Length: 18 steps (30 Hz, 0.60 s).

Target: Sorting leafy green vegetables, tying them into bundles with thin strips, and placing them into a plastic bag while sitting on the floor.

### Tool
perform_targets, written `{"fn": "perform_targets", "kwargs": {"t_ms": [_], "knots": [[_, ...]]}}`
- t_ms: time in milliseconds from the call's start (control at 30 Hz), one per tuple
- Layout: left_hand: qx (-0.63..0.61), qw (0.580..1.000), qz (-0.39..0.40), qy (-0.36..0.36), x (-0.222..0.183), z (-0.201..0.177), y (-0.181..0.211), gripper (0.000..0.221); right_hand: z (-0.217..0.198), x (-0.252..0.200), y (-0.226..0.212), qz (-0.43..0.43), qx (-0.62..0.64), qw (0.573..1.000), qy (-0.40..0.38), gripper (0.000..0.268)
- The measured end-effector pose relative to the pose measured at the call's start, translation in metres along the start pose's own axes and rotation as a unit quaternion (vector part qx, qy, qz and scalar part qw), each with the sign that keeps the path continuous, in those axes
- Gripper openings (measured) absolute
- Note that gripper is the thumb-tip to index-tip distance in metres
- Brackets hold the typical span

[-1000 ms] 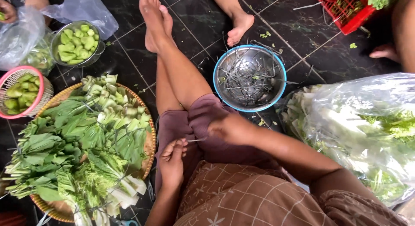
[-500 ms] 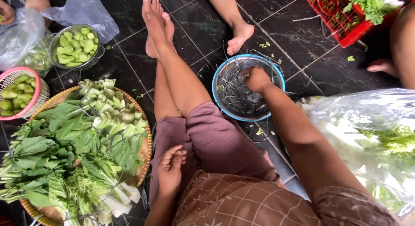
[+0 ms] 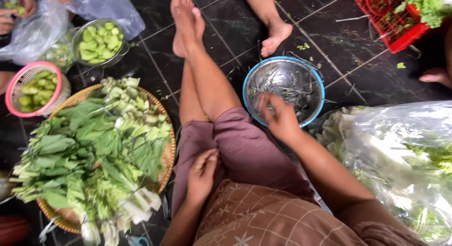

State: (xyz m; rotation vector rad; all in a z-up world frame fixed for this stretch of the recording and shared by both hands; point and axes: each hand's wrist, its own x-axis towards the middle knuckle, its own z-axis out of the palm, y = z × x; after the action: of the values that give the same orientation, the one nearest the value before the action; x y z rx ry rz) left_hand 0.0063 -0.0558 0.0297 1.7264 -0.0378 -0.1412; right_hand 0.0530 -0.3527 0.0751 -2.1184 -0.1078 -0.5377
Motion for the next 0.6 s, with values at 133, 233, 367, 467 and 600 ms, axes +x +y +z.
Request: {"fn": "perform_targets", "kwargs": {"t_ms": [133, 233, 367, 467, 600], "knots": [[-0.03, 0.998, -0.037, -0.046, -0.005, 0.007, 0.011, 0.034, 0.023, -0.046, -0.067, -0.038, 0.021, 0.989, -0.143, 0.016], [-0.053, 0.998, -0.039, -0.021, -0.006, 0.006, 0.016, 0.026, 0.044, -0.062, -0.081, -0.125, -0.01, 0.962, -0.241, 0.014], [-0.083, 0.988, -0.128, 0.025, -0.018, -0.02, 0.021, 0.029, 0.033, -0.061, -0.086, -0.135, -0.073, 0.942, -0.297, 0.014], [-0.008, 0.991, -0.134, -0.015, -0.029, -0.051, 0.006, 0.043, 0.02, -0.059, -0.077, -0.154, -0.074, 0.931, -0.324, 0.012], [0.038, 0.985, -0.168, -0.011, -0.047, -0.079, -0.003, 0.036, 0.014, -0.069, -0.049, -0.132, -0.078, 0.941, -0.301, 0.018]]}}
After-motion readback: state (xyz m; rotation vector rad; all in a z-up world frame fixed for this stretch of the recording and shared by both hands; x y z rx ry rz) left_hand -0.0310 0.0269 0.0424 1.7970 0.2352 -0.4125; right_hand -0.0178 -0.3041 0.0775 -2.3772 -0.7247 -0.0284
